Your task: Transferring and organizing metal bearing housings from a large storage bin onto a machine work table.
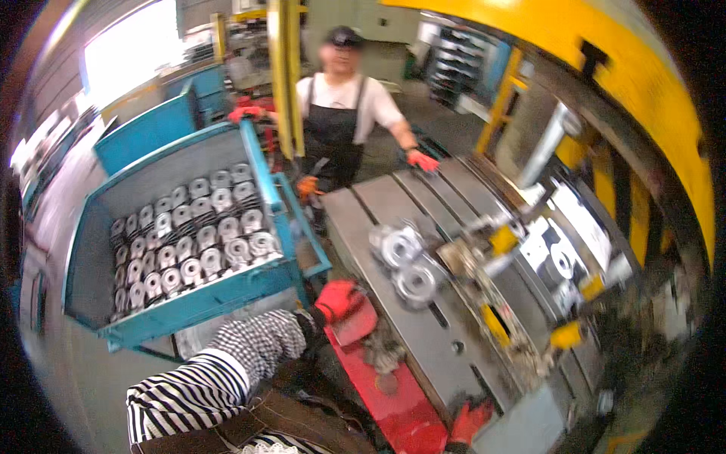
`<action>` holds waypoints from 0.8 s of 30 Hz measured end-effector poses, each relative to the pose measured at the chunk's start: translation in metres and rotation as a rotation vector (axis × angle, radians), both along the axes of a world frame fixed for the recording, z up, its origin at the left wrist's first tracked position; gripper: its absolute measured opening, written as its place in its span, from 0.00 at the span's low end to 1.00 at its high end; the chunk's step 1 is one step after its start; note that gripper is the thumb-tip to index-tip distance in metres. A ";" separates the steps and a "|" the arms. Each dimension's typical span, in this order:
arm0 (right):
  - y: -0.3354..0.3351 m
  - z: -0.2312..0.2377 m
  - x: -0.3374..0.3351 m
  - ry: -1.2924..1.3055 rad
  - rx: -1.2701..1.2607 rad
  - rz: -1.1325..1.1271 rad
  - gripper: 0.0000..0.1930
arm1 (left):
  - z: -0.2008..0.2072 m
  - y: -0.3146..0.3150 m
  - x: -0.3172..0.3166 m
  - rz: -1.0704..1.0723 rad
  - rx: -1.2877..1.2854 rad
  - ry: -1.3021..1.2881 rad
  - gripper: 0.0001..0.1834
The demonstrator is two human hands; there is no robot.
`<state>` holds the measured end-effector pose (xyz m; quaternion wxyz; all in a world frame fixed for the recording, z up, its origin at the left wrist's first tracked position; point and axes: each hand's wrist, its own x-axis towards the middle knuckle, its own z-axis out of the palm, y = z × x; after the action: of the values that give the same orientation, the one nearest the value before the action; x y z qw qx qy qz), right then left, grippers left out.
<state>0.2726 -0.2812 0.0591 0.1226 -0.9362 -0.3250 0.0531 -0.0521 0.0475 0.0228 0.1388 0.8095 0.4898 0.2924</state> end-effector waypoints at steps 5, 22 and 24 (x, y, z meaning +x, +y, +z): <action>0.060 -0.035 0.024 -0.303 0.077 -0.057 0.33 | 0.005 -0.001 -0.039 0.044 -0.173 -0.009 0.28; 0.105 -0.041 -0.016 -0.701 -0.104 -0.326 0.34 | 0.179 0.218 -0.268 -0.238 0.290 0.150 0.18; 0.108 -0.045 -0.016 -0.763 -0.049 -0.301 0.33 | 0.173 0.250 -0.287 -0.156 0.326 0.205 0.16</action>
<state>0.2565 -0.1727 0.0138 -0.0225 -0.9284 -0.2051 -0.3089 -0.3394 0.2978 0.1958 -0.0222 0.8823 0.3833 0.2723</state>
